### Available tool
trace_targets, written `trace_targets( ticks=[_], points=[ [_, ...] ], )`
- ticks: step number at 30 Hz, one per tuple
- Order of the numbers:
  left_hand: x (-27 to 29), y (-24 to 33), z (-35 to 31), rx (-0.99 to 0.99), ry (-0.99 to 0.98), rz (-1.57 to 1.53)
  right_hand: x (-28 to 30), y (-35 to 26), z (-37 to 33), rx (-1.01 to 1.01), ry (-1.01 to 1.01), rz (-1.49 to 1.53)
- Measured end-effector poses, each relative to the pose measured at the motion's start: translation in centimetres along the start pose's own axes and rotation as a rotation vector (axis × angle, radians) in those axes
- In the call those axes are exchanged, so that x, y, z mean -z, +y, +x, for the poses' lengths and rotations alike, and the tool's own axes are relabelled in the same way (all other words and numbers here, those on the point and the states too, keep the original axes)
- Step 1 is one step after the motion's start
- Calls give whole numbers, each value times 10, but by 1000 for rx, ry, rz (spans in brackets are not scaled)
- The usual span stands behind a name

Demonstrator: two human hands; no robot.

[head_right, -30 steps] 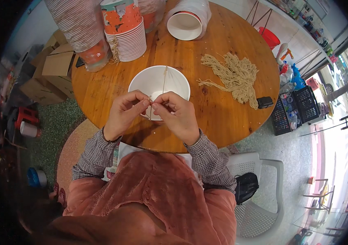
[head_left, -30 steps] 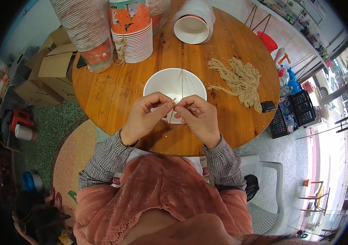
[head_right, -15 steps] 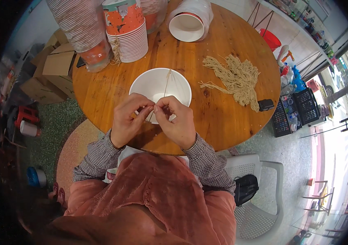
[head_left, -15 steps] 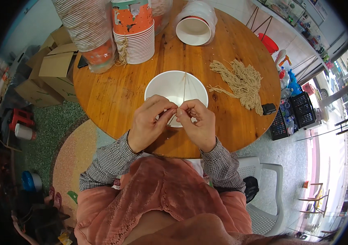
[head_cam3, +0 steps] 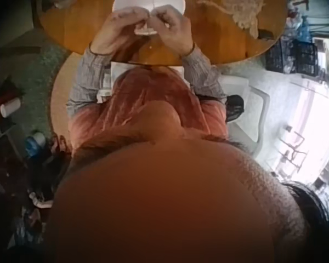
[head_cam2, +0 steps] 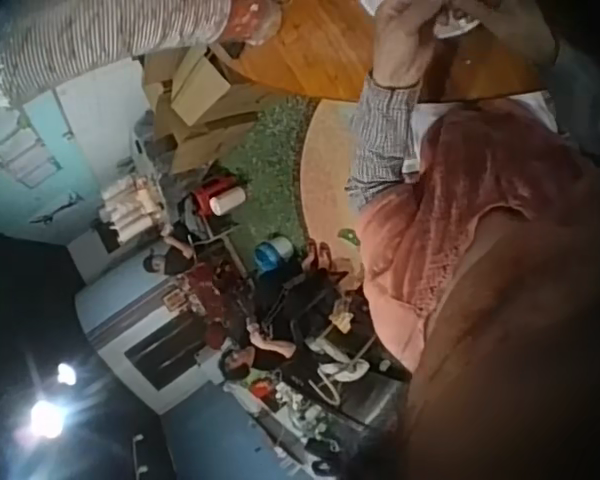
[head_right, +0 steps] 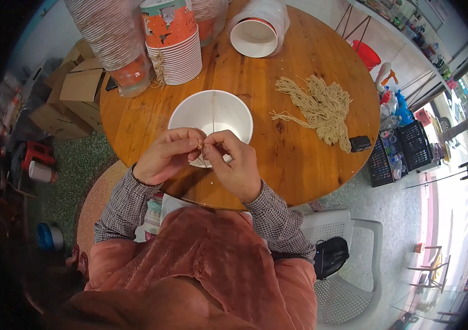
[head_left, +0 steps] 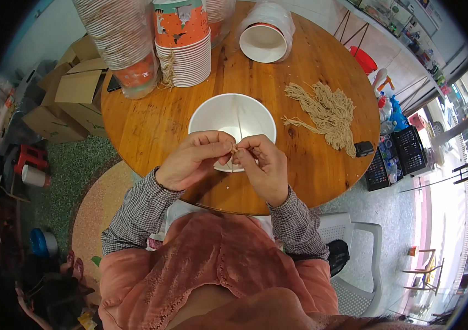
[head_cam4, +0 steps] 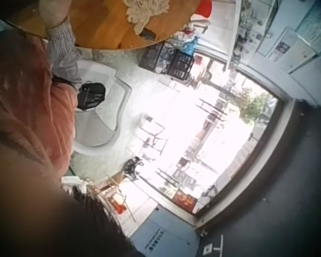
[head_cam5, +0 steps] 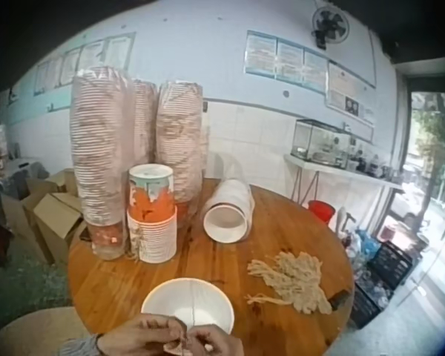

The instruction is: Manually attaching strings to paper buckets to form handles for packaging.

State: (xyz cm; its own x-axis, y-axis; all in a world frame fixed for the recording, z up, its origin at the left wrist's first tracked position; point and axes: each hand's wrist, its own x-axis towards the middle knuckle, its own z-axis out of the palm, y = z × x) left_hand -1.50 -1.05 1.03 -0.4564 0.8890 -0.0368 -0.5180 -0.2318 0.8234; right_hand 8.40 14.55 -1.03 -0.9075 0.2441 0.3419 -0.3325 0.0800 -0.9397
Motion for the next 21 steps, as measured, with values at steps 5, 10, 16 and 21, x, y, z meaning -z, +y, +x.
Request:
trace_targets(
  ticks=[5, 10, 16, 21],
  points=[
    [0, -3, 1, -38, 48, 28, 0, -7, 0, 159, 70, -221],
    [-5, -5, 1, -158, 108, 268, 7, -13, 4, 348, -1, -621],
    [-12, -7, -6, -596, 260, 1122, 11, -9, 4, 334, 65, -533],
    [-19, -15, -15, -688, 353, 1250, 11, -4, 5, 333, 75, -571]
  ],
)
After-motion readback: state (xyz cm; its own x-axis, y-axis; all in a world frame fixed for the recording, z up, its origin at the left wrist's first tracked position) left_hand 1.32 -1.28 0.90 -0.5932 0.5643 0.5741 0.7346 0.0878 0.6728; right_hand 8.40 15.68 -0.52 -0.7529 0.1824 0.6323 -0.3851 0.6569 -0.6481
